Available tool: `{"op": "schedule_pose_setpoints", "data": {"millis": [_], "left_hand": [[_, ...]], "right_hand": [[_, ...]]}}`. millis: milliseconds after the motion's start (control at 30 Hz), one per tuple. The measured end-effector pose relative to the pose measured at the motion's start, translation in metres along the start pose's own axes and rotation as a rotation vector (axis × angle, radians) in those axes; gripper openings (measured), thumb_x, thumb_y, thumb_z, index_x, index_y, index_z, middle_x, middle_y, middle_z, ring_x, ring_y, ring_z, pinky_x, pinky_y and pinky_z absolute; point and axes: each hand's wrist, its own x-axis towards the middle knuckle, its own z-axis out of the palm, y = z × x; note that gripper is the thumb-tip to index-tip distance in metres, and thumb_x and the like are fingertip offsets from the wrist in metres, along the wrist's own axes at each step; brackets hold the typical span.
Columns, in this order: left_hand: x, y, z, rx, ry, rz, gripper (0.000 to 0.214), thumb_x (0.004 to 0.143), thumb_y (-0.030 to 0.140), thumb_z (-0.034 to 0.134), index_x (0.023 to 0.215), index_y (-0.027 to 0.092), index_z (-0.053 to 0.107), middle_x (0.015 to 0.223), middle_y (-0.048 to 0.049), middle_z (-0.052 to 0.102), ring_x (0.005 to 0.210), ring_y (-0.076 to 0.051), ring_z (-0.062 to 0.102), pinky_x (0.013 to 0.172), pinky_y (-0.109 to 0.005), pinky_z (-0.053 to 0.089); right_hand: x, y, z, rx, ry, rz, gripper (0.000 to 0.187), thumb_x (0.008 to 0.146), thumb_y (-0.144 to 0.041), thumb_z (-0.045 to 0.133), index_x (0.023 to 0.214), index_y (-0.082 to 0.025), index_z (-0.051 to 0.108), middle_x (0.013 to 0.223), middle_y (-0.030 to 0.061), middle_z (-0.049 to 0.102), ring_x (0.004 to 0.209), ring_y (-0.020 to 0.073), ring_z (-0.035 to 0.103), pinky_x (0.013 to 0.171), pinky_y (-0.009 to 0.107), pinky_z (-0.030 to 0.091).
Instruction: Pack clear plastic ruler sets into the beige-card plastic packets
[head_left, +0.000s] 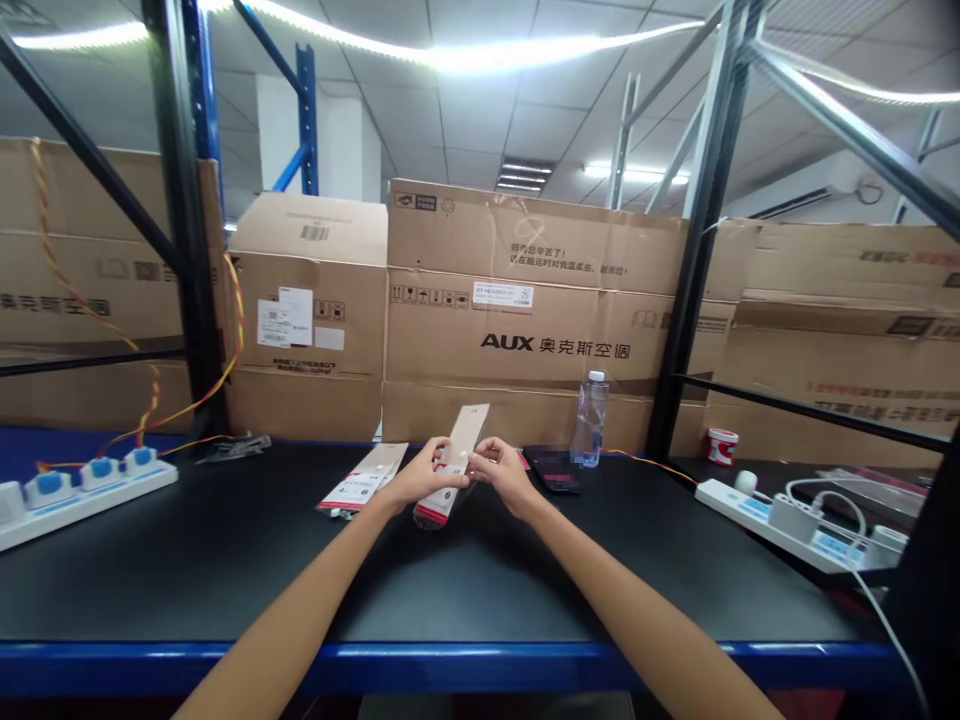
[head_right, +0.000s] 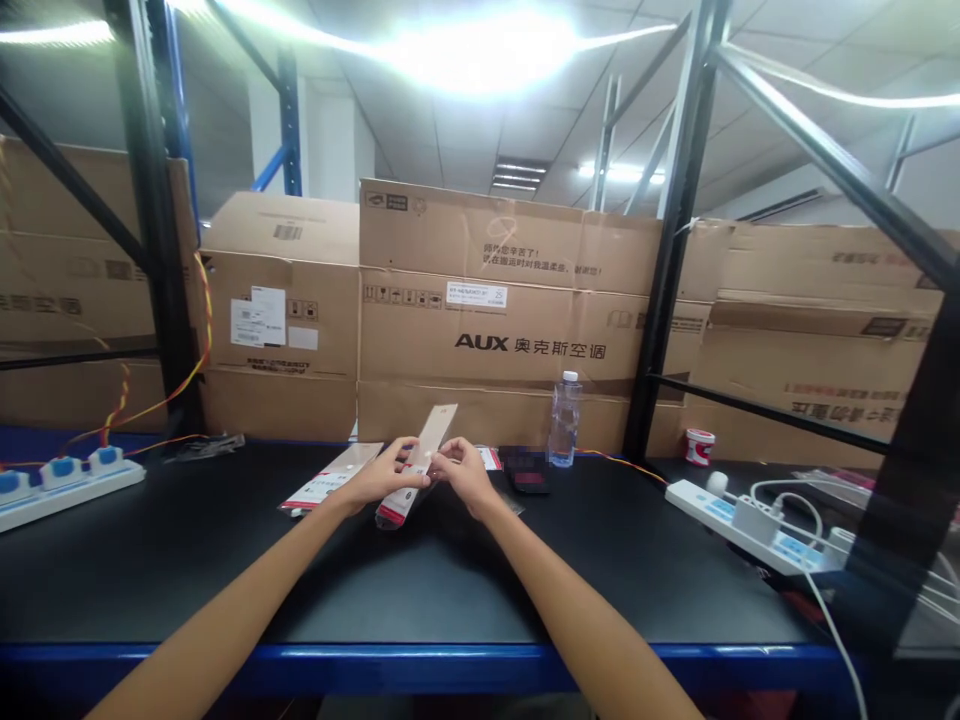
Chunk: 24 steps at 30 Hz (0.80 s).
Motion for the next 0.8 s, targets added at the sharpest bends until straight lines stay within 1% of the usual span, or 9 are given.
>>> {"op": "schedule_pose_setpoints", "data": {"millis": [133,233,333,400,467,533,567,667,800], "left_hand": [[-0.001,0.005,-0.006,-0.103,0.013,-0.044,0.072,0.069,0.038,0.077,0.132,0.021,0.046,0.12,-0.0119,0.064,0.105,-0.025,0.063,0.079,-0.031,0.05],[0.001,0.004,-0.012,-0.127,0.072,-0.025,0.064,0.072,0.036,0.069,0.13,0.02,0.047,0.115,-0.0107,0.067,0.102,-0.024,0.065,0.078,-0.031,0.05],[0.006,-0.002,-0.016,0.165,0.23,0.061,0.053,0.069,0.036,0.071,0.118,0.018,0.058,0.109,-0.0106,0.069,0.098,-0.026,0.066,0.083,-0.034,0.049],[0.01,-0.008,-0.017,0.391,0.303,0.108,0.048,0.066,0.036,0.073,0.109,0.018,0.065,0.107,-0.01,0.07,0.098,-0.028,0.065,0.087,-0.035,0.047],[0.012,-0.012,-0.018,0.491,0.312,0.116,0.042,0.066,0.037,0.073,0.104,0.02,0.069,0.104,-0.0088,0.072,0.098,-0.029,0.066,0.089,-0.035,0.046],[0.013,-0.014,-0.018,0.487,0.327,0.11,0.036,0.069,0.039,0.071,0.1,0.02,0.071,0.103,-0.0085,0.073,0.099,-0.029,0.066,0.088,-0.034,0.046],[0.013,-0.014,-0.018,0.474,0.342,0.106,0.034,0.071,0.039,0.07,0.099,0.02,0.071,0.103,-0.0089,0.073,0.099,-0.029,0.066,0.088,-0.033,0.046],[0.014,-0.014,-0.016,0.449,0.368,0.103,0.031,0.076,0.04,0.065,0.1,0.02,0.071,0.111,-0.0111,0.073,0.106,-0.031,0.064,0.093,-0.034,0.044],[0.015,-0.017,-0.013,0.446,0.328,0.129,0.033,0.081,0.037,0.06,0.106,0.018,0.069,0.122,-0.0136,0.068,0.115,-0.031,0.061,0.098,-0.036,0.043]], "right_hand": [[0.004,-0.001,-0.004,0.0,0.046,0.002,0.042,0.063,-0.035,0.082,0.085,-0.02,0.049,0.076,-0.0025,0.064,0.067,0.0157,0.068,0.072,0.034,0.059],[0.01,-0.001,-0.008,-0.124,0.099,-0.045,0.041,0.066,-0.034,0.079,0.09,-0.02,0.049,0.077,-0.0016,0.064,0.067,0.0167,0.069,0.067,0.033,0.058],[0.015,-0.004,-0.017,-0.419,0.076,-0.041,0.031,0.085,-0.044,0.061,0.101,-0.02,0.051,0.091,0.0053,0.069,0.076,0.0181,0.071,0.066,0.031,0.057],[0.017,-0.006,-0.029,-0.715,0.045,-0.018,0.027,0.093,-0.044,0.048,0.097,-0.019,0.056,0.093,0.0071,0.071,0.083,0.0187,0.07,0.07,0.031,0.055],[0.018,-0.004,-0.042,-0.908,0.026,0.001,0.019,0.084,-0.036,0.061,0.078,-0.018,0.061,0.082,0.0066,0.07,0.086,0.0222,0.069,0.074,0.032,0.052],[0.017,-0.001,-0.053,-1.003,0.014,0.042,0.017,0.064,-0.023,0.076,0.063,-0.018,0.06,0.072,0.0053,0.067,0.082,0.025,0.067,0.072,0.032,0.05],[0.016,0.002,-0.057,-1.039,0.011,0.061,0.018,0.057,-0.016,0.077,0.06,-0.019,0.06,0.071,0.0049,0.067,0.08,0.0253,0.067,0.07,0.031,0.049],[0.014,0.008,-0.061,-1.111,0.007,0.078,0.02,0.052,-0.005,0.071,0.064,-0.019,0.064,0.077,0.0056,0.069,0.081,0.025,0.066,0.067,0.028,0.046],[0.015,0.007,-0.057,-1.138,0.008,0.078,0.024,0.052,-0.004,0.068,0.072,-0.018,0.068,0.084,0.0091,0.071,0.086,0.0278,0.066,0.067,0.029,0.045]]}}
